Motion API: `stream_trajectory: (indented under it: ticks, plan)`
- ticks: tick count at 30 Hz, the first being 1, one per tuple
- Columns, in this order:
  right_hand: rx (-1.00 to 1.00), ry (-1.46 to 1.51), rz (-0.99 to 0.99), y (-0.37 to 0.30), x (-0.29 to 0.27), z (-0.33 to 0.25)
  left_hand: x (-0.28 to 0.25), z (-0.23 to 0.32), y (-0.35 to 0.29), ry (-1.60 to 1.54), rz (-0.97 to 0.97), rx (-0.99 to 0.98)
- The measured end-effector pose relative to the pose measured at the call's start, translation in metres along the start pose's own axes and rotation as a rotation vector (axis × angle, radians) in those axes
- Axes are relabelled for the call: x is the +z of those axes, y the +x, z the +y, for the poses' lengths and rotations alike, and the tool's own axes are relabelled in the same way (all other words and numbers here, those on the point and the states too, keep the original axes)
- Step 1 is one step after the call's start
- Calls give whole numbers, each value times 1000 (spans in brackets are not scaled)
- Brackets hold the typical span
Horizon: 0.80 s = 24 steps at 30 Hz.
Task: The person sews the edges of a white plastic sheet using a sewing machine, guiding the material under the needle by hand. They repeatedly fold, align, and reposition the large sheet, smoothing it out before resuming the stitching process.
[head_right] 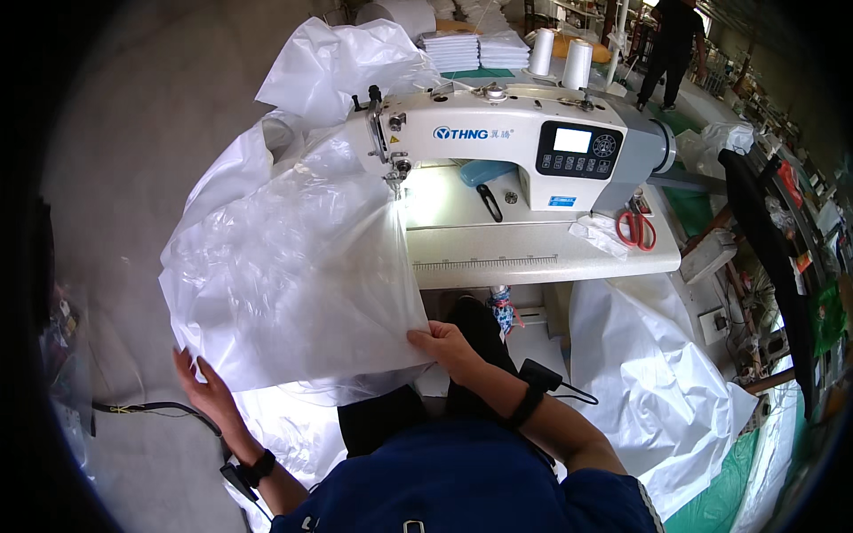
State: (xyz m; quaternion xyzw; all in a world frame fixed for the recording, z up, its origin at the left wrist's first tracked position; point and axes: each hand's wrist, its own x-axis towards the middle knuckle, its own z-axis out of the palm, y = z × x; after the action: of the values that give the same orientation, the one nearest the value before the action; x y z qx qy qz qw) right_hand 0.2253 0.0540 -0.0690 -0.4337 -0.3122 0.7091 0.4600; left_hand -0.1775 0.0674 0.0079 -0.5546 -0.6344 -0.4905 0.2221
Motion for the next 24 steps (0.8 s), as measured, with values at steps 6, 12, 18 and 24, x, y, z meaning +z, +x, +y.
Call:
stream_trajectory:
  ticks: [6,12,18,24]
  plan:
    - [-105,18,71,-6,10,0,43,161,-27,-450,-913,668]
    - [-101,45,67,-11,4,-2,166,20,-14,-249,-699,-141]
    - [-28,49,84,-6,-5,8,108,-89,39,722,-973,-334]
    - [-66,105,18,-10,-9,-4,59,105,6,-500,-867,128]
